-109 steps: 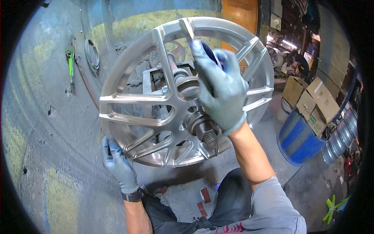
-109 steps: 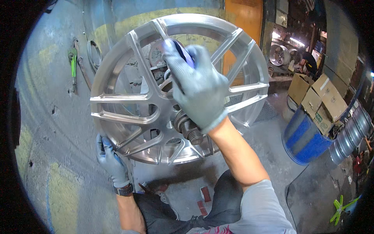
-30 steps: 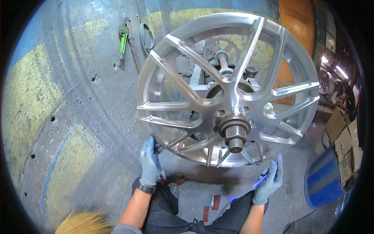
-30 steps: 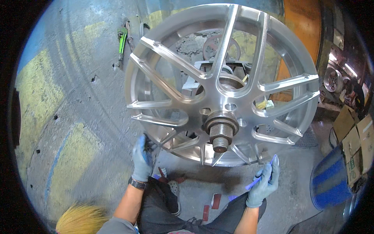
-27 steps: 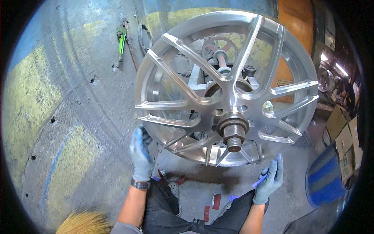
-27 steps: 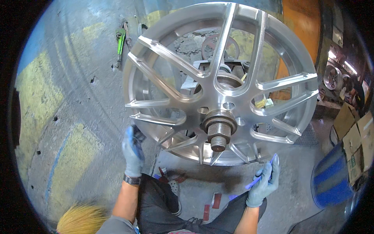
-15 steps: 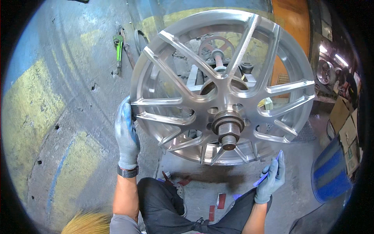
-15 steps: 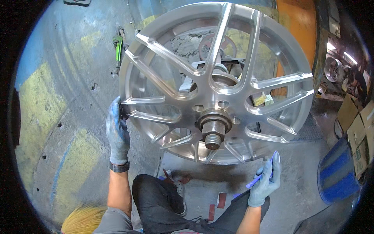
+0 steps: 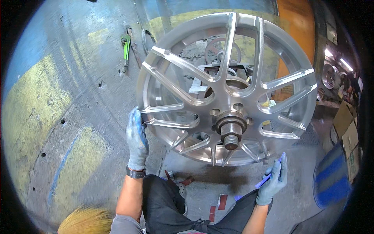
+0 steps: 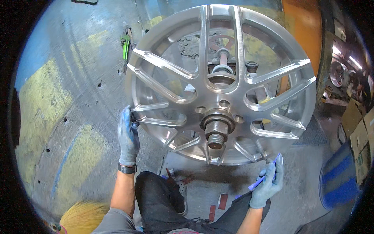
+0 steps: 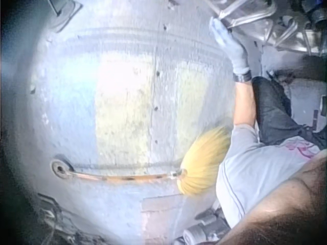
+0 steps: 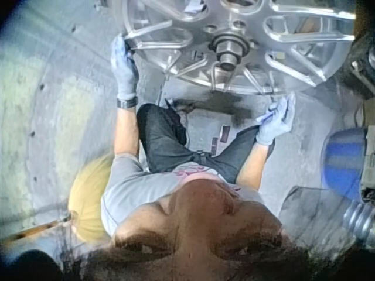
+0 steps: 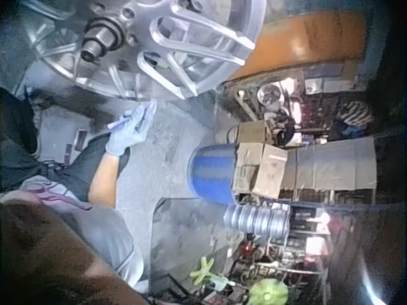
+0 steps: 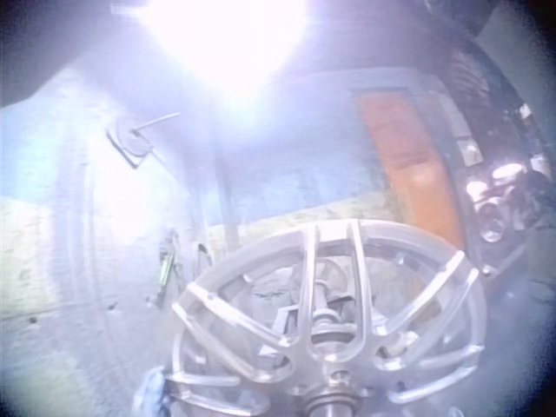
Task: The person sits on the floor and uses a purple sanding pad to polish the spokes and rim of a silver alloy wheel mounted on a stand. They then switch to a red sanding block to continue polishing the inner barrel of the rotating wheel.
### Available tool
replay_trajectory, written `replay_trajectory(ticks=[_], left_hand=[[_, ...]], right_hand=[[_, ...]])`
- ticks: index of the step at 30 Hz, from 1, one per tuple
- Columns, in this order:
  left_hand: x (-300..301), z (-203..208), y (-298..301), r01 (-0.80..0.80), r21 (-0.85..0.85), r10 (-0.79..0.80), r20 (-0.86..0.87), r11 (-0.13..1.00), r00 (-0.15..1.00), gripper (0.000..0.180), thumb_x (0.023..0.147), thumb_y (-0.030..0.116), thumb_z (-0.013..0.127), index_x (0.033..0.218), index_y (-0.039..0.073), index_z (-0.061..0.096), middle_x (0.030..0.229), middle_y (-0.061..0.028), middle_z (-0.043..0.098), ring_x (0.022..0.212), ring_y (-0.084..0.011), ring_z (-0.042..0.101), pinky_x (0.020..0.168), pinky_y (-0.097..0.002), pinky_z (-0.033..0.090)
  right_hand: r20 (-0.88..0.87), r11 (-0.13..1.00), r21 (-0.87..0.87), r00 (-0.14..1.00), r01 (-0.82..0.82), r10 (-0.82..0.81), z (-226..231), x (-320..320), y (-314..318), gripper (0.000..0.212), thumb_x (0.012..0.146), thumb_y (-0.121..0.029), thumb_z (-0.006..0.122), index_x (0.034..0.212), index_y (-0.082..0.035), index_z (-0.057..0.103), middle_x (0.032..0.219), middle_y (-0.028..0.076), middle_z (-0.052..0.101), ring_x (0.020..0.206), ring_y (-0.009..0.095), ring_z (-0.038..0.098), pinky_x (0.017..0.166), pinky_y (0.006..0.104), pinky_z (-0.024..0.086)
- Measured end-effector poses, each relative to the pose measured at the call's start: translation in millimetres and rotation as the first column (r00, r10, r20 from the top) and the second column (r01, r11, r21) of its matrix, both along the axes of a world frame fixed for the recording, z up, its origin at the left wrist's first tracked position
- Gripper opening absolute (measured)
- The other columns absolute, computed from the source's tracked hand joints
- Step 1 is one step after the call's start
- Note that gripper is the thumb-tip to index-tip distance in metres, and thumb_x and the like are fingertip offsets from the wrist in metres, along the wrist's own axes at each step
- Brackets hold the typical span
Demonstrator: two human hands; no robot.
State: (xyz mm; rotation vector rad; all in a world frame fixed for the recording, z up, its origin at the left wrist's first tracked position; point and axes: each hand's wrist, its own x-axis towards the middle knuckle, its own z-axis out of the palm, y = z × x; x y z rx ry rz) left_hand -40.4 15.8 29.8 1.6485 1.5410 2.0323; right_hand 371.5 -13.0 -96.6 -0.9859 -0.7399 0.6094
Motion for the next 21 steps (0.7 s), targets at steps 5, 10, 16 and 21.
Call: replay_trajectory(ticks=[5,10,16,21], left_hand=[[-17.0,-31.8,-0.1,-0.202,0.077,0.216,-0.388,0.976,0.896,0.043,0.119,0.017,0.045,0.156,-0.003,0.051,0.142,-0.0082,0.059,0.119,-0.0161,0.065,0.101,-0.0312,0.056],[-19.5,-52.1,1.8,-0.031,0.036,0.036,-0.123,0.999,0.992,0.047,0.12,0.027,0.046,0.156,-0.002,0.051,0.139,-0.0096,0.061,0.119,-0.0168,0.066,0.097,-0.0339,0.059],[-16.1,-67.5,0.1,-0.051,0.007,0.052,-0.102,0.999,0.993,0.048,0.12,0.032,0.047,0.153,-0.001,0.055,0.136,-0.0097,0.064,0.116,-0.0169,0.068,0.093,-0.0357,0.061],[-13.0,-84.9,2.2,-0.002,0.015,0.002,-0.025,1.0,1.0,0.044,0.119,0.032,0.048,0.145,-0.001,0.058,0.133,-0.011,0.065,0.117,-0.0196,0.069,0.094,-0.0381,0.061]], right_hand=[[0.008,1.0,0.004,1.0,0.005,-0.005,-0.2,-1.6,0.4,0.044,0.113,-0.014,0.059,0.154,0.004,0.058,0.094,0.0,0.063,0.069,0.002,0.048,0.055,0.0197,0.037],[-0.012,0.999,0.028,1.0,0.027,-0.027,0.7,-3.0,1.3,0.045,0.113,-0.015,0.06,0.154,0.003,0.058,0.098,0.001,0.066,0.067,0.002,0.049,0.054,0.0204,0.037],[-0.005,0.999,0.001,0.999,0.047,-0.047,4.0,-5.0,1.7,0.045,0.113,-0.016,0.06,0.154,0.002,0.059,0.097,0.001,0.066,0.067,0.003,0.049,0.054,0.0205,0.037],[-0.005,1.0,0.016,1.0,0.027,-0.027,-2.3,-3.7,1.2,0.045,0.113,-0.016,0.06,0.154,0.001,0.059,0.092,0.0,0.064,0.067,0.003,0.048,0.054,0.0205,0.038]])
